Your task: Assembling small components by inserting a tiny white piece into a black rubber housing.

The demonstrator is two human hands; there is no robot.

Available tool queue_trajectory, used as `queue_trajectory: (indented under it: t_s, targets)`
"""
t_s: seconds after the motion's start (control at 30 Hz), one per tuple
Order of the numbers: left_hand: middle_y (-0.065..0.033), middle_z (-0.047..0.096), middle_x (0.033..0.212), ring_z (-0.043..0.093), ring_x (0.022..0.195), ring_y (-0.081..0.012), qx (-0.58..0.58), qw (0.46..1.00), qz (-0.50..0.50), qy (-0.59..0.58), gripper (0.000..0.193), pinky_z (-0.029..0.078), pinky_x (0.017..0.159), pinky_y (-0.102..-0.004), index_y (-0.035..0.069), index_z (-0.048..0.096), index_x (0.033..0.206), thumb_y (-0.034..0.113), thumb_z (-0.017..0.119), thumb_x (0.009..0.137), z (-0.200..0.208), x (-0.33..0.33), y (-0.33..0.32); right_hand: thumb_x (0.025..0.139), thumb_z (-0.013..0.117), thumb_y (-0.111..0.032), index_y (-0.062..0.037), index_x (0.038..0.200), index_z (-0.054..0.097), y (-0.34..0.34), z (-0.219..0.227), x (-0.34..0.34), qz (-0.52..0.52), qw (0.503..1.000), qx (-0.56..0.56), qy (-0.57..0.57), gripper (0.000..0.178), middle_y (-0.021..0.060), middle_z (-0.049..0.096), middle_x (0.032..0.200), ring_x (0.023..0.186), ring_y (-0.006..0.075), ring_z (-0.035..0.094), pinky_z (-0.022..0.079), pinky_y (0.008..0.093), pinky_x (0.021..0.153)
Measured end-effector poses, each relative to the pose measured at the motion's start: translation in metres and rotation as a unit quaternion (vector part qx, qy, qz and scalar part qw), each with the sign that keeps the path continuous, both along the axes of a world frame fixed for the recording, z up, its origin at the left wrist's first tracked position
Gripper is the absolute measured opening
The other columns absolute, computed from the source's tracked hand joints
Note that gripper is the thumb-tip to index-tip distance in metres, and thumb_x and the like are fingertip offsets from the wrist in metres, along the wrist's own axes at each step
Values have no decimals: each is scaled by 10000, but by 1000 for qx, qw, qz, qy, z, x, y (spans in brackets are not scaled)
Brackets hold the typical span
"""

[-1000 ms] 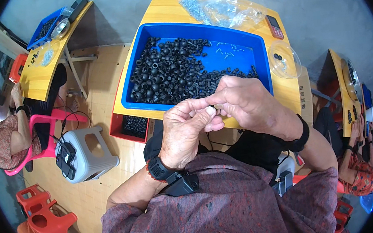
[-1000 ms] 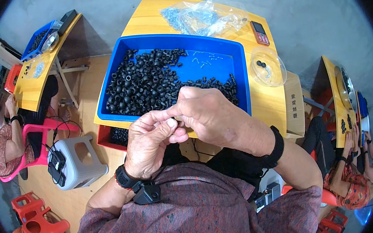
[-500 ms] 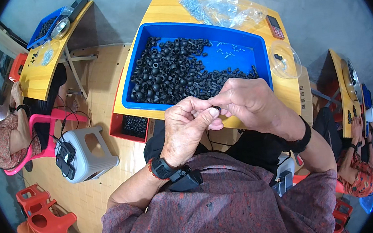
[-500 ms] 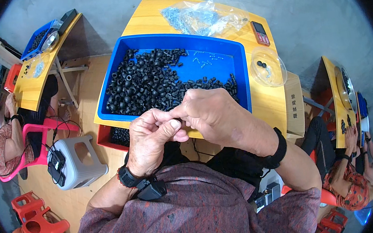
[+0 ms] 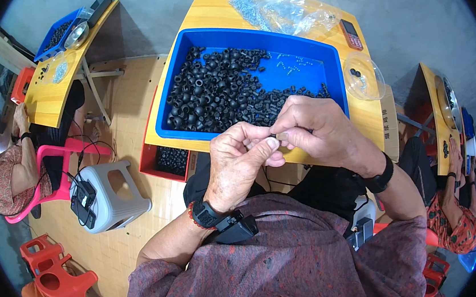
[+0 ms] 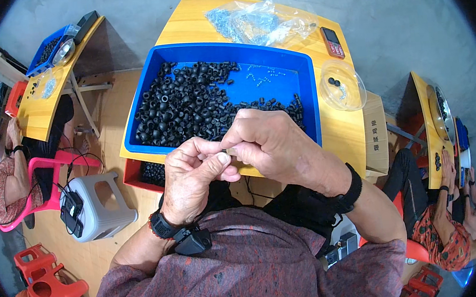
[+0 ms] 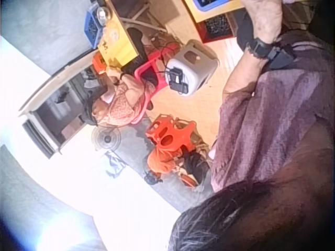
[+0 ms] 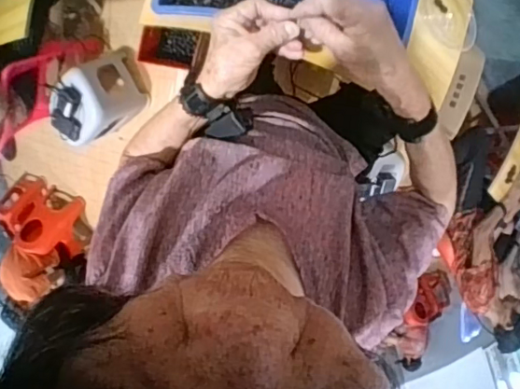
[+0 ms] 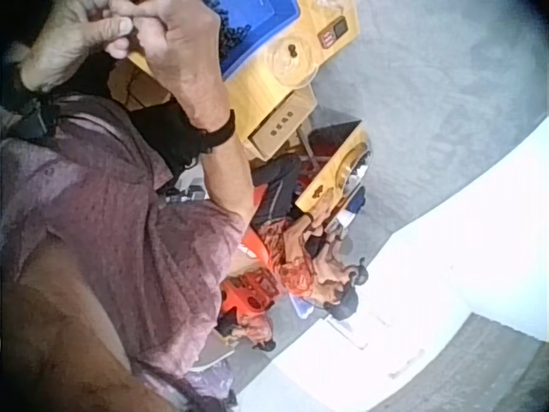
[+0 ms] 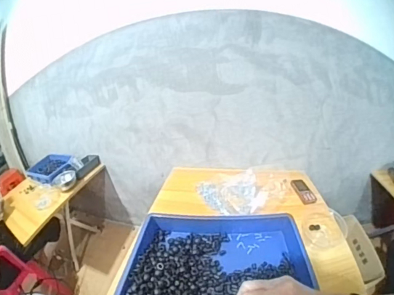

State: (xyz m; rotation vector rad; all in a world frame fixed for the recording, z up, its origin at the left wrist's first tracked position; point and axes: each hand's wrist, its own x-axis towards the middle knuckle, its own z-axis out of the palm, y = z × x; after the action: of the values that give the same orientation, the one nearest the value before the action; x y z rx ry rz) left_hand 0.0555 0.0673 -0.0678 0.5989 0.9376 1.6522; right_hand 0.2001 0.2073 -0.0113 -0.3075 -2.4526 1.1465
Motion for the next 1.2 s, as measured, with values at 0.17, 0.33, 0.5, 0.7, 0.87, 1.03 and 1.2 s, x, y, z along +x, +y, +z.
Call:
queue_trajectory:
  t_s: [0.17,0.33,0.5,0.7,0.87,1.03,1.2]
  targets:
    - [-147,752,993,769,814,-203,17,999,-10,-30,123,666,749,-331,-17,652,1103,-7,687,986,-1,-2,0,891,739,-11,-42,913,682,-7,-7,1,-47,997,-56,4,69,76,661,852,741,210,671,521,338,653]
    - [-129,745,961,760,790,-194,3,1000,-10,-26,128,666,739,-335,-3,653,1106,8,694,985,1,1,-1,887,726,27,-36,939,687,-10,-13,5,-52,996,-67,20,91,80,666,863,764,202,684,539,317,661]
    - [-117,743,954,750,795,-184,7,999,-3,-43,126,666,743,-343,3,659,1103,22,698,986,1,3,-1,889,693,63,-34,983,699,-19,-18,7,-63,994,-72,50,135,79,672,899,785,188,689,564,310,682]
    - [-108,734,962,742,807,-177,-10,997,-32,-70,104,672,752,-362,13,660,1093,11,677,990,-2,-1,-3,887,702,55,-28,989,693,-15,-11,11,-9,999,1,45,132,95,664,890,779,246,689,550,349,661]
    - [-98,723,961,737,808,-169,-11,997,-32,-73,83,675,747,-378,21,652,1072,6,657,991,-3,0,-4,869,738,26,-34,1003,693,-7,-6,8,11,999,23,34,153,94,660,846,760,261,685,542,353,654]
    - [-98,720,964,737,805,-170,-13,997,-26,-78,65,677,741,-383,27,644,1053,10,656,991,-5,-1,-4,849,765,-2,-40,1039,698,-11,-4,5,-7,999,-37,25,205,105,670,857,743,264,685,553,334,666]
    - [-84,723,932,723,791,-145,-25,996,-10,-80,61,645,727,-327,18,653,1037,12,675,979,-2,1,-3,822,801,-60,-15,1099,686,-11,7,5,25,998,62,6,303,125,649,844,722,295,679,566,364,653]
